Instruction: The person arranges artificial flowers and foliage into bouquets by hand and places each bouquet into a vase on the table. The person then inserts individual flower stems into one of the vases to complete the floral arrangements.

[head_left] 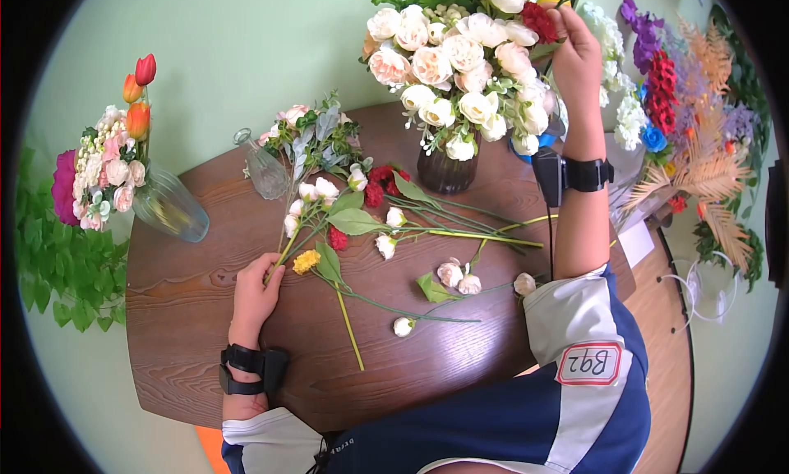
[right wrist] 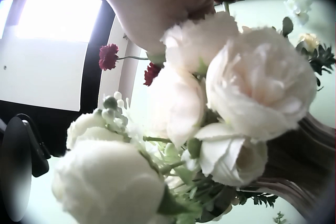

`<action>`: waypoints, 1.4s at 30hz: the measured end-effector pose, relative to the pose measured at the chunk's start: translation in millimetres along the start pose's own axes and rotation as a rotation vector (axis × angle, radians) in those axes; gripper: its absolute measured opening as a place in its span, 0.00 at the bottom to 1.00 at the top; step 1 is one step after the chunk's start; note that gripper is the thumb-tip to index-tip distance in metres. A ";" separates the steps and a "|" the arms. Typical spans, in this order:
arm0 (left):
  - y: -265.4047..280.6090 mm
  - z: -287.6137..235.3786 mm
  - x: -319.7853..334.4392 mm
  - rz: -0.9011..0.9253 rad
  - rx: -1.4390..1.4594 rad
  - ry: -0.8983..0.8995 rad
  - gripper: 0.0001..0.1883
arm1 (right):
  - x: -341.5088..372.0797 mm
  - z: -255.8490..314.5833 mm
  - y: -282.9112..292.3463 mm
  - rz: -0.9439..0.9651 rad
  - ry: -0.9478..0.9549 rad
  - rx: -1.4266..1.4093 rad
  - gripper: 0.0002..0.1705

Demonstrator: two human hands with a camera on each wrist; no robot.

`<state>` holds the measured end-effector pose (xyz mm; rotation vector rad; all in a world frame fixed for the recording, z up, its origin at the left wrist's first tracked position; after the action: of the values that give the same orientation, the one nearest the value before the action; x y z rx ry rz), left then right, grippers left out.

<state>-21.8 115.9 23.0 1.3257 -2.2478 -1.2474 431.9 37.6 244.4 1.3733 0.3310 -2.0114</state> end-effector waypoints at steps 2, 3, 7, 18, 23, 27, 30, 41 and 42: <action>-0.1 -0.2 0.0 -0.008 -0.001 -0.008 0.06 | 14.6 1.6 -9.2 0.042 -0.231 -0.084 0.15; 0.0 -0.4 -0.2 -0.009 -0.002 -0.013 0.06 | 18.2 -0.5 -8.9 0.042 -0.231 -0.083 0.15; 1.0 -2.2 -0.2 0.002 -0.006 -0.004 0.06 | 36.9 -12.8 -6.9 -0.045 -0.140 -0.055 0.15; 0.3 -1.9 0.2 -0.017 0.011 -0.013 0.06 | 64.4 -19.9 -15.3 -0.063 -0.134 0.055 0.07; -0.3 -2.1 -0.5 -0.009 0.000 -0.018 0.06 | 69.3 -12.7 -30.9 -0.011 -0.160 -0.089 0.10; -0.2 -2.7 -0.7 -0.012 0.004 -0.023 0.06 | 68.3 -8.7 -25.9 0.064 -0.146 0.121 0.12; -0.2 -2.8 -0.8 -0.008 -0.005 -0.013 0.06 | 64.3 -11.8 -15.3 -0.081 -0.168 0.120 0.09; -2.1 1.7 -0.8 -0.002 0.001 0.000 0.07 | 66.1 -22.1 -15.7 -0.059 -0.165 -0.232 0.09; -2.1 1.8 -0.9 -0.001 0.001 0.003 0.07 | 66.0 -23.9 -15.5 -0.053 -0.161 -0.213 0.09</action>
<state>-21.1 117.1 20.5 1.3291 -2.2462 -1.2440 424.6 36.9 172.9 1.0757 0.4970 -2.0490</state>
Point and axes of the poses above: each hand's wrist, its own x-axis away from the middle knuckle, its own y-axis out of the back of the hand, z = x × y, the point moved 6 cm from there along -x, towards the middle knuckle, and after that the axes turned 7 degrees about z, right-handed, at the moved point
